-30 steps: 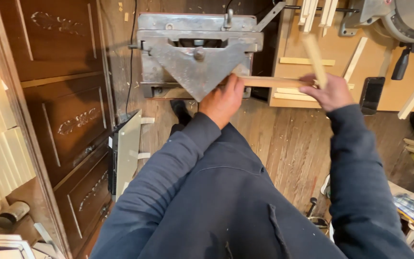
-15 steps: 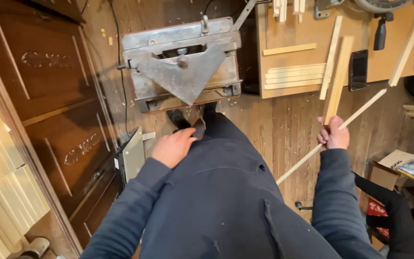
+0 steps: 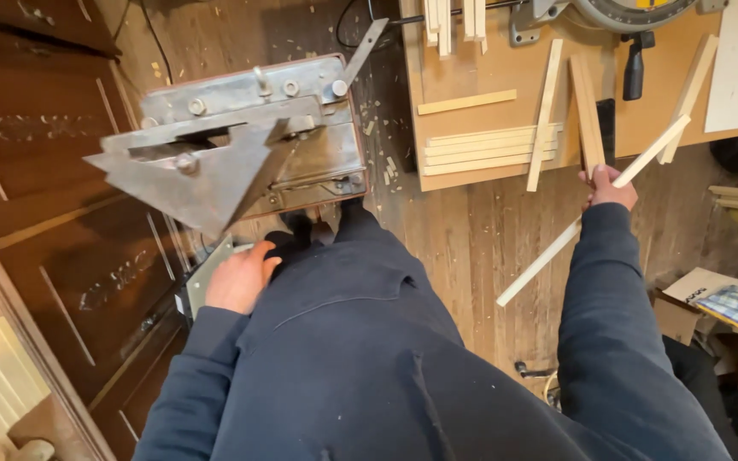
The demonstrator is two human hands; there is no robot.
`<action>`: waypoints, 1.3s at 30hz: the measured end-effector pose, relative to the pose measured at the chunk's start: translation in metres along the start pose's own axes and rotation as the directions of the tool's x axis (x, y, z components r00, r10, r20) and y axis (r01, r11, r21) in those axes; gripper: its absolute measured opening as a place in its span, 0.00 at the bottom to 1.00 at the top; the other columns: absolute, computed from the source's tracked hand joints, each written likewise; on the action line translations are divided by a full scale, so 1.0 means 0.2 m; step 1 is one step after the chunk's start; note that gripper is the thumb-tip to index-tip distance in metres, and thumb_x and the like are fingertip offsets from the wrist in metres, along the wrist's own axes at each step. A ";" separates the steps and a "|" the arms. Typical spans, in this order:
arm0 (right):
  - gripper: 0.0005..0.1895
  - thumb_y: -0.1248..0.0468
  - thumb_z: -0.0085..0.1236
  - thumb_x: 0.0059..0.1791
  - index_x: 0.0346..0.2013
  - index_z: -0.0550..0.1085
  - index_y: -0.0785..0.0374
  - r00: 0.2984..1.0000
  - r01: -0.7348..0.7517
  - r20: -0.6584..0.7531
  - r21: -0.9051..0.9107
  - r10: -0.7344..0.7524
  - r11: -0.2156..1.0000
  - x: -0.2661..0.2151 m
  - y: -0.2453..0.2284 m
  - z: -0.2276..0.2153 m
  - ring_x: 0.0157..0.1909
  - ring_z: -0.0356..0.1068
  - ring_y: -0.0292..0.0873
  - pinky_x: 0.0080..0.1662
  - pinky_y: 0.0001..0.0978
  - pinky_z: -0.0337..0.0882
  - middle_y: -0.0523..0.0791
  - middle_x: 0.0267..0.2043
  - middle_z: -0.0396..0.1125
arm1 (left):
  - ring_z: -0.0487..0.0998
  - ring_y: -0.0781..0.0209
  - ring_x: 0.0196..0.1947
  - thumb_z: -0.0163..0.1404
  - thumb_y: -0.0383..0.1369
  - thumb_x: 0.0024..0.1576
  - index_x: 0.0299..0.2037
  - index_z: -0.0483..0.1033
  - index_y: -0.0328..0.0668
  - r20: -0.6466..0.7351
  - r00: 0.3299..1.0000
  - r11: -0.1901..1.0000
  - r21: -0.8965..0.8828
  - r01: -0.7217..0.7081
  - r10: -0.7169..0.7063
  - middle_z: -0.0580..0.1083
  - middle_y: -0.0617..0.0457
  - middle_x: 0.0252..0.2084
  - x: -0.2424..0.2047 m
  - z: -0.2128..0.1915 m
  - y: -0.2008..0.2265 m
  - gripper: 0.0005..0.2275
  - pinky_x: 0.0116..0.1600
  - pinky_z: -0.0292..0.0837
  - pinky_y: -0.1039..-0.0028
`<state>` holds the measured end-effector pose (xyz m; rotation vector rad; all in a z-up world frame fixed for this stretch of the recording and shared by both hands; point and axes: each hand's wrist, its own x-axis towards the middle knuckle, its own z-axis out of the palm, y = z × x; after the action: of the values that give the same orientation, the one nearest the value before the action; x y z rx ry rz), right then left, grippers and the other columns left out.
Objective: Cutting wooden molding for a picture frame using a manual miter guillotine machine.
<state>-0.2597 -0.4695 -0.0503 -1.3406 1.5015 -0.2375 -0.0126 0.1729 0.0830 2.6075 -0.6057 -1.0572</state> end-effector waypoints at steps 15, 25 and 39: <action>0.20 0.51 0.69 0.50 0.34 0.81 0.68 0.959 0.170 -0.102 -0.545 -0.266 0.821 0.17 0.40 0.27 0.30 0.75 0.41 0.39 0.36 0.73 0.52 0.31 0.77 | 0.80 0.33 0.39 0.49 0.43 0.61 0.54 0.75 0.51 0.007 0.985 0.984 -0.026 0.174 -0.174 0.79 0.38 0.38 0.05 0.03 0.20 0.15 0.44 0.74 0.47; 0.11 0.61 0.64 0.51 0.42 0.78 0.66 0.993 0.099 0.075 -0.191 -0.087 0.977 -0.03 0.29 0.32 0.18 0.62 0.33 0.21 0.29 0.61 0.43 0.28 0.72 | 0.79 0.34 0.39 0.49 0.42 0.61 0.43 0.76 0.48 0.047 0.987 0.987 -0.024 0.157 -0.156 0.79 0.41 0.37 0.01 -0.02 0.30 0.10 0.44 0.73 0.48; 0.07 0.69 0.61 0.50 0.42 0.79 0.66 0.445 0.491 0.840 0.061 -0.310 0.869 -1.36 -0.60 0.49 0.42 0.75 0.38 0.45 0.31 0.75 0.45 0.40 0.75 | 0.81 0.53 0.34 0.54 0.33 0.59 0.42 0.82 0.36 -0.368 0.841 0.672 -0.508 -0.539 0.396 0.79 0.49 0.36 -0.28 -0.55 0.61 0.08 0.41 0.76 0.68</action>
<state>-0.1632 -0.2438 0.1448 -1.6280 0.3577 0.2600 -0.0058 0.1019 0.2406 1.8282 -0.7008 -0.6216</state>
